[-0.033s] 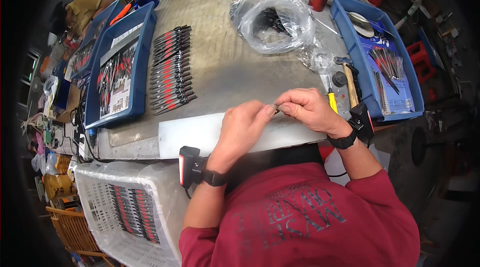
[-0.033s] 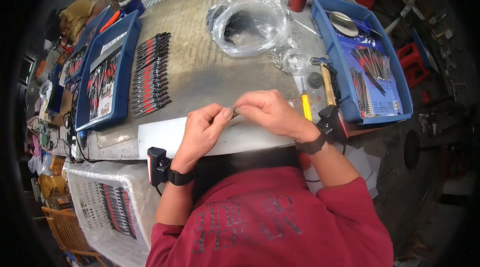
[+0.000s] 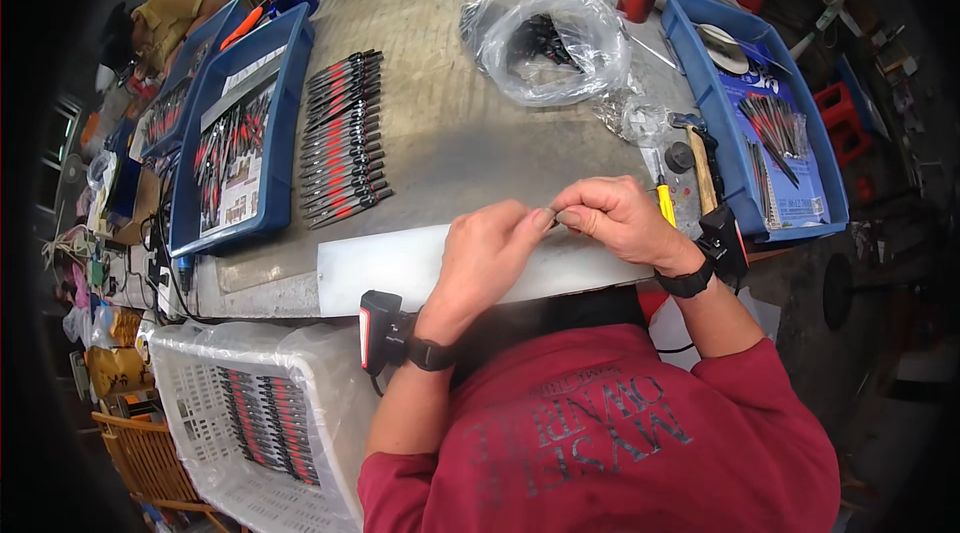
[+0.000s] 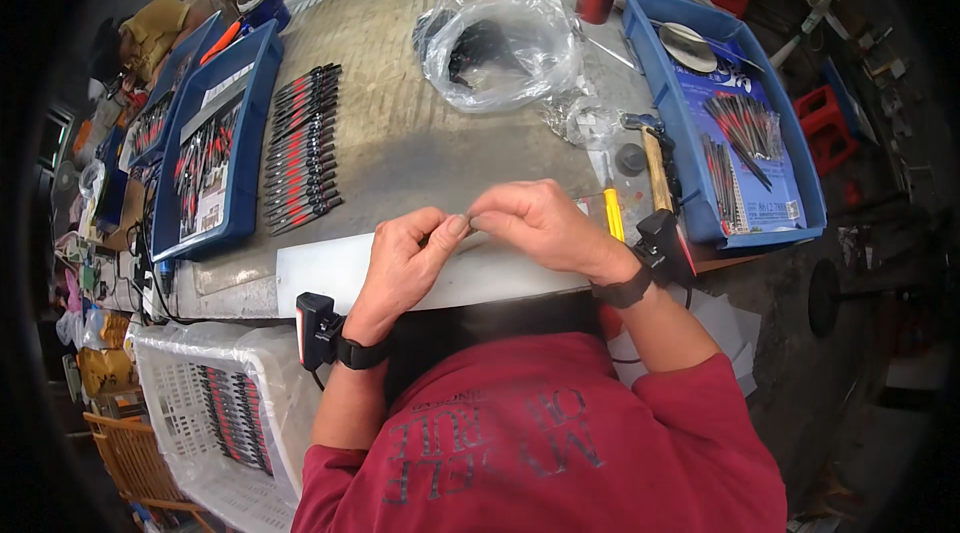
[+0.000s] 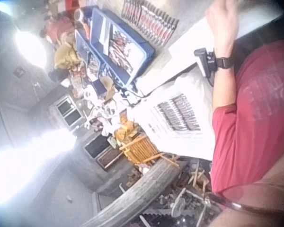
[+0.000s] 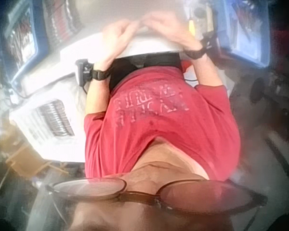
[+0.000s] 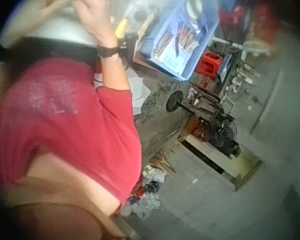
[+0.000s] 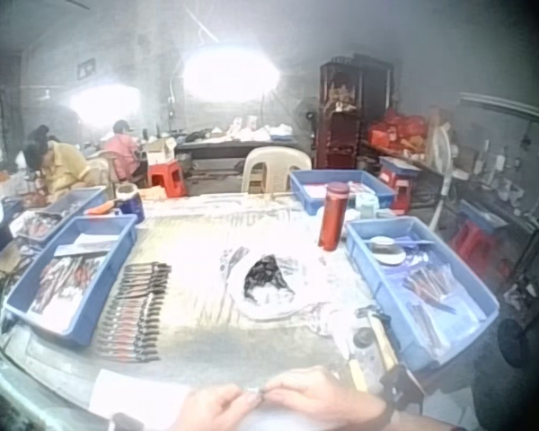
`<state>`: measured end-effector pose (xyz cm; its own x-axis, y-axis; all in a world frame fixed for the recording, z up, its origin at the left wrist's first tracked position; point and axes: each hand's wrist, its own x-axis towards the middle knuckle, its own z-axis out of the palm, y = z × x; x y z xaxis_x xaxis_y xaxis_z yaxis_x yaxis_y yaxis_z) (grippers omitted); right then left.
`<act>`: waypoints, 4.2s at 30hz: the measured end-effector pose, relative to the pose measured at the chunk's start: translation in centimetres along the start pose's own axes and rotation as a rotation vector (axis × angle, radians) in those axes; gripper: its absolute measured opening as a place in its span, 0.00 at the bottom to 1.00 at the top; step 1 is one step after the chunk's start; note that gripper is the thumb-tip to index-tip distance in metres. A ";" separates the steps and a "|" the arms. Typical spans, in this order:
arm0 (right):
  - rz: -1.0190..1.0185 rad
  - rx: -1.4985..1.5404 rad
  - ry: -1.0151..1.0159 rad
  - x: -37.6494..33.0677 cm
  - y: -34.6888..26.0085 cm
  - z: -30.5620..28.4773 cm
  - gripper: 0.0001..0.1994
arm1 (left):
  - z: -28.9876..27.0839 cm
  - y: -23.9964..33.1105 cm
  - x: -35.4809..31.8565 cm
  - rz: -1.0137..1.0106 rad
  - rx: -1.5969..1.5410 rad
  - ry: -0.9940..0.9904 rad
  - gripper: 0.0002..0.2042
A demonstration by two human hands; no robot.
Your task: The person repeatedly picks up a metal blade and a black handle, inserts the blade into the handle, and places the assembled knife on the table. The process is repeated multiple times with different blades and handles.
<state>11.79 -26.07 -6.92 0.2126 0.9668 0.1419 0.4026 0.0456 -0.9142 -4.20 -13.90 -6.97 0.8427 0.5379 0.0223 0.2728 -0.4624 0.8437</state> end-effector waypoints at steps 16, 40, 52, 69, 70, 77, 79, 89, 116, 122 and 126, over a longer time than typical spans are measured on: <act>-0.384 -0.332 -0.162 0.5 1.1 -0.7 0.06 | -0.3 -1.1 0.0 0.065 0.021 -0.043 0.16; -0.266 -0.429 0.063 0.7 1.5 2.0 0.08 | -1.3 -1.4 0.0 0.018 0.234 0.033 0.19; -0.070 -0.254 0.147 0.7 1.6 1.5 0.12 | -7.9 -5.1 4.4 0.002 0.283 0.473 0.18; -0.058 -0.371 0.123 0.4 3.3 1.8 0.08 | -13.8 -15.5 9.9 0.156 0.805 0.600 0.07; -0.061 -0.370 0.127 0.4 3.4 1.8 0.08 | -13.8 -15.8 10.1 0.174 0.817 0.603 0.06; -0.031 -0.376 0.123 0.5 3.5 1.9 0.08 | -13.9 -16.6 11.6 0.260 0.889 0.572 0.06; -0.038 -0.361 0.125 0.5 3.5 1.9 0.08 | -13.9 -16.6 11.8 0.247 0.904 0.548 0.06; -0.036 -0.346 0.131 0.6 3.4 1.9 0.08 | -13.6 -17.3 11.9 0.250 0.921 0.526 0.09; -0.003 -0.382 0.132 0.5 3.3 2.2 0.07 | -25.5 -17.5 8.5 -0.575 0.731 0.573 0.12; 0.030 -0.378 0.132 0.7 3.2 2.3 0.07 | -25.5 -20.8 8.2 -0.701 0.621 0.456 0.17; 0.032 -0.382 0.130 0.8 3.2 2.3 0.07 | -25.9 -21.7 8.4 -0.701 0.581 0.442 0.15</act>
<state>11.14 -24.59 -10.58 0.3314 0.9252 0.1849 0.6909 -0.1046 -0.7153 -15.01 18.90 -11.17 0.1908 0.9782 -0.0824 0.9231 -0.1502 0.3540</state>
